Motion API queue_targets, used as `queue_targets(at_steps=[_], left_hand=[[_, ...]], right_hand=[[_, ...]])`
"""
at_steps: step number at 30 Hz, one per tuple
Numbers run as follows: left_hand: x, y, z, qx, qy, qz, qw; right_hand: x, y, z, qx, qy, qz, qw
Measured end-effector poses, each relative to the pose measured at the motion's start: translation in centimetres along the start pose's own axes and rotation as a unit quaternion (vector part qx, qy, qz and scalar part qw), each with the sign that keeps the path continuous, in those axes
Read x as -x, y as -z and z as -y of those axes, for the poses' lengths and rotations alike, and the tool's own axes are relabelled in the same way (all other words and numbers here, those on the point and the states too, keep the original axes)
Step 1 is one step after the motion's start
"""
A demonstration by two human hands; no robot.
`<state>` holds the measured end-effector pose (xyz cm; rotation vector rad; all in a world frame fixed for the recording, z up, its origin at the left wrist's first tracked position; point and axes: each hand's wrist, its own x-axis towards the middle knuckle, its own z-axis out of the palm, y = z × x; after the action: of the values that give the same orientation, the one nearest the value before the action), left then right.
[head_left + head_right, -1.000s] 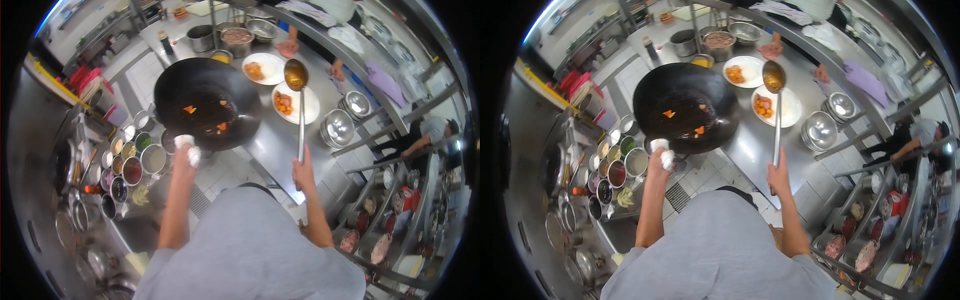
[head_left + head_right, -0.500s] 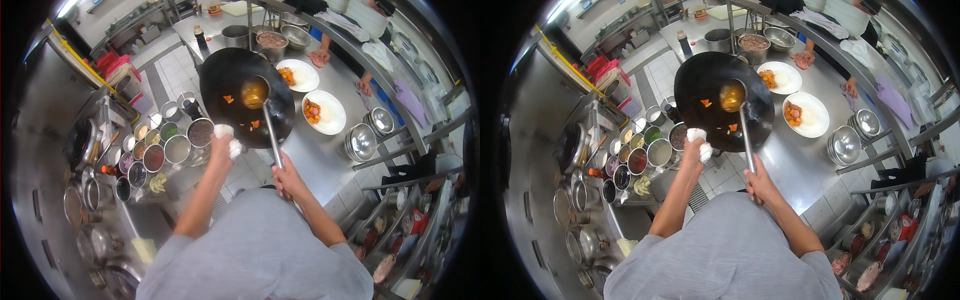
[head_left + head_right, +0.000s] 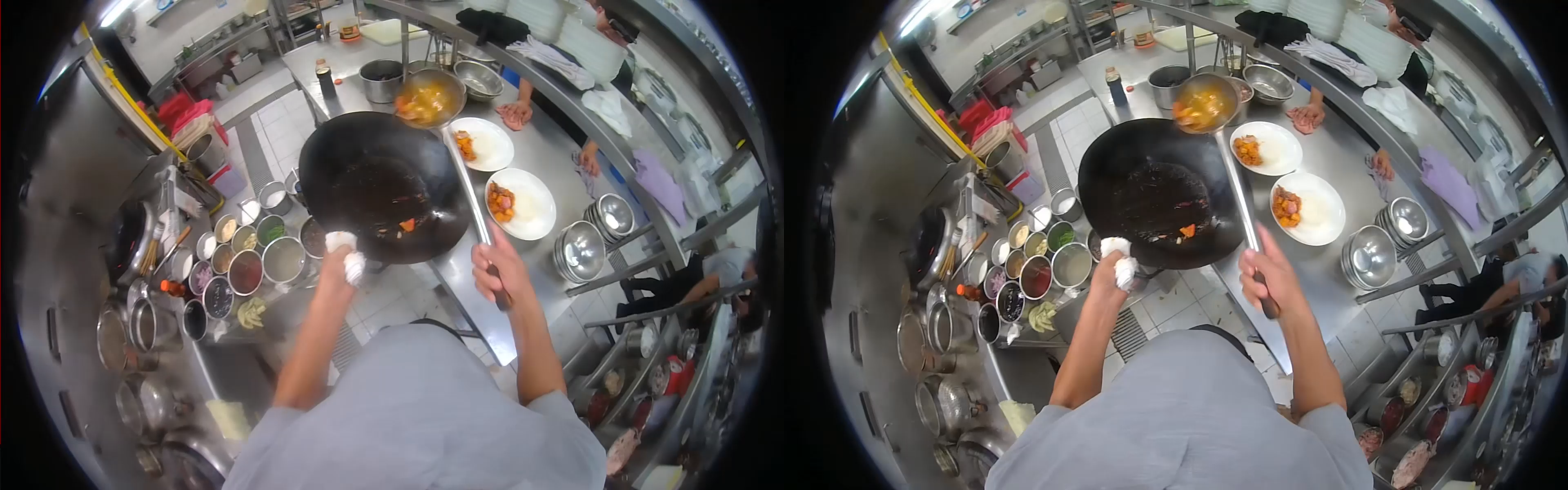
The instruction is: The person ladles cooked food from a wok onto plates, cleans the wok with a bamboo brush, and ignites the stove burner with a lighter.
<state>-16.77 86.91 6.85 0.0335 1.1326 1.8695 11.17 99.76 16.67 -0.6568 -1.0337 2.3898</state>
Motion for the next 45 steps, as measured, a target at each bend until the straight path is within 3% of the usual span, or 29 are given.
queue_targets(at_steps=[1, 2, 3, 4, 5, 7, 11, 14, 15, 17, 18, 19, 20, 23, 26, 28, 29, 31, 35, 37, 38, 39, 40, 41, 42, 43, 45], left_hand=[[0.1, 0.3, 0.1, -0.004, -0.011, -0.01, 1.0], [0.1, 0.3, 0.0, -0.009, -0.024, -0.02, 0.999], [0.1, 0.3, -0.1, -0.005, -0.023, -0.017, 1.0], [0.3, 0.2, -0.3, -0.016, -0.032, -0.017, 0.999], [0.6, 0.2, -0.2, -0.027, -0.039, -0.018, 0.999], [0.6, 0.0, -0.2, -0.03, -0.043, -0.02, 0.998], [0.4, -1.0, -0.7, -0.041, -0.059, -0.03, 0.997], [-0.6, -1.6, -0.4, 0.001, -0.068, -0.045, 0.997], [-0.8, -1.7, -0.5, 0.0, -0.067, -0.045, 0.997], [-1.0, -1.4, -1.0, 0.003, -0.057, 0.014, 0.998], [-1.0, -1.8, -1.0, 0.002, -0.064, -0.016, 0.998], [-1.3, -1.8, -0.8, -0.001, -0.062, -0.046, 0.997], [-1.1, -2.1, -1.1, 0.0, -0.059, -0.045, 0.997], [-2.0, -1.6, -1.5, -0.009, -0.064, -0.033, 0.997], [-2.6, -1.8, -1.9, -0.018, -0.071, -0.041, 0.996], [-3.3, -1.4, -2.1, -0.017, -0.071, -0.023, 0.997], [-3.6, -1.2, -2.1, -0.015, -0.074, -0.008, 0.997], [-3.5, -1.8, -2.3, -0.015, -0.078, -0.018, 0.997], [-3.7, -3.4, -2.1, 0.004, -0.112, -0.017, 0.994], [-4.4, -4.0, -0.8, -0.022, -0.125, -0.073, 0.989], [-4.2, -4.5, -0.2, -0.031, -0.132, -0.085, 0.987], [-4.1, -4.9, 0.3, -0.041, -0.14, -0.098, 0.984], [-4.0, -4.8, 0.6, -0.067, -0.141, -0.098, 0.983], [-4.5, -4.2, 1.1, -0.071, -0.147, -0.106, 0.981], [-4.2, -4.0, 0.6, -0.048, -0.138, -0.098, 0.984], [-3.9, -3.8, 0.2, -0.026, -0.127, -0.089, 0.988], [-3.9, -2.5, -0.8, -0.015, -0.105, -0.076, 0.991]], right_hand=[[-1.1, 0.7, 0.4, 0.132, 0.038, -0.07, 0.988], [-3.6, 3.0, -0.8, 0.137, 0.039, -0.071, 0.987], [-7.2, 6.7, -3.1, 0.38, 0.144, -0.182, 0.895], [-9.7, 9.3, -4.4, 0.586, 0.235, -0.275, 0.725], [-11.1, 10.6, -3.7, 0.588, 0.232, -0.276, 0.724], [-13.4, 12.7, -2.1, 0.603, 0.136, -0.237, 0.749], [-16.3, 14.4, -4.0, 0.644, 0.159, -0.281, 0.694], [-16.8, 15.6, -4.7, 0.66, 0.241, -0.295, 0.648], [-17.2, 15.7, -4.5, 0.606, 0.218, -0.285, 0.71], [-17.1, 15.9, -4.3, 0.549, 0.193, -0.268, 0.768], [-15.3, 13.8, -3.3, 0.362, 0.159, -0.218, 0.892], [-13.3, 11.5, -2.6, 0.156, 0.11, -0.157, 0.969], [-11.1, 9.8, -2.1, 0.068, 0.103, -0.107, 0.987], [-5.9, 10.1, -2.9, 0.019, 0.056, -0.07, 0.996], [-2.4, 9.7, -3.5, 0.061, -0.025, -0.106, 0.992], [-1.3, 7.9, -3.6, 0.289, -0.083, -0.101, 0.948], [-1.1, 7.4, -3.7, 0.287, -0.082, -0.104, 0.949], [-0.9, 6.4, -3.7, 0.43, -0.094, -0.113, 0.891], [1.7, 1.2, -4.4, 0.496, -0.098, -0.131, 0.853], [3.3, -2.4, -4.7, 0.273, -0.14, -0.076, 0.949], [3.7, -3.7, -4.7, 0.271, -0.139, -0.074, 0.95], [3.8, -4.8, -4.8, 0.096, -0.169, -0.049, 0.98], [3.8, -5.4, -5.1, -0.082, -0.195, -0.019, 0.977], [3.6, -5.4, -5.6, -0.083, -0.194, -0.013, 0.977], [3.3, -5.0, -6.3, -0.271, -0.204, 0.056, 0.939], [3.1, -4.7, -6.8, -0.448, -0.206, 0.12, 0.862], [2.9, -4.3, -7.4, -0.459, -0.189, 0.129, 0.858]])
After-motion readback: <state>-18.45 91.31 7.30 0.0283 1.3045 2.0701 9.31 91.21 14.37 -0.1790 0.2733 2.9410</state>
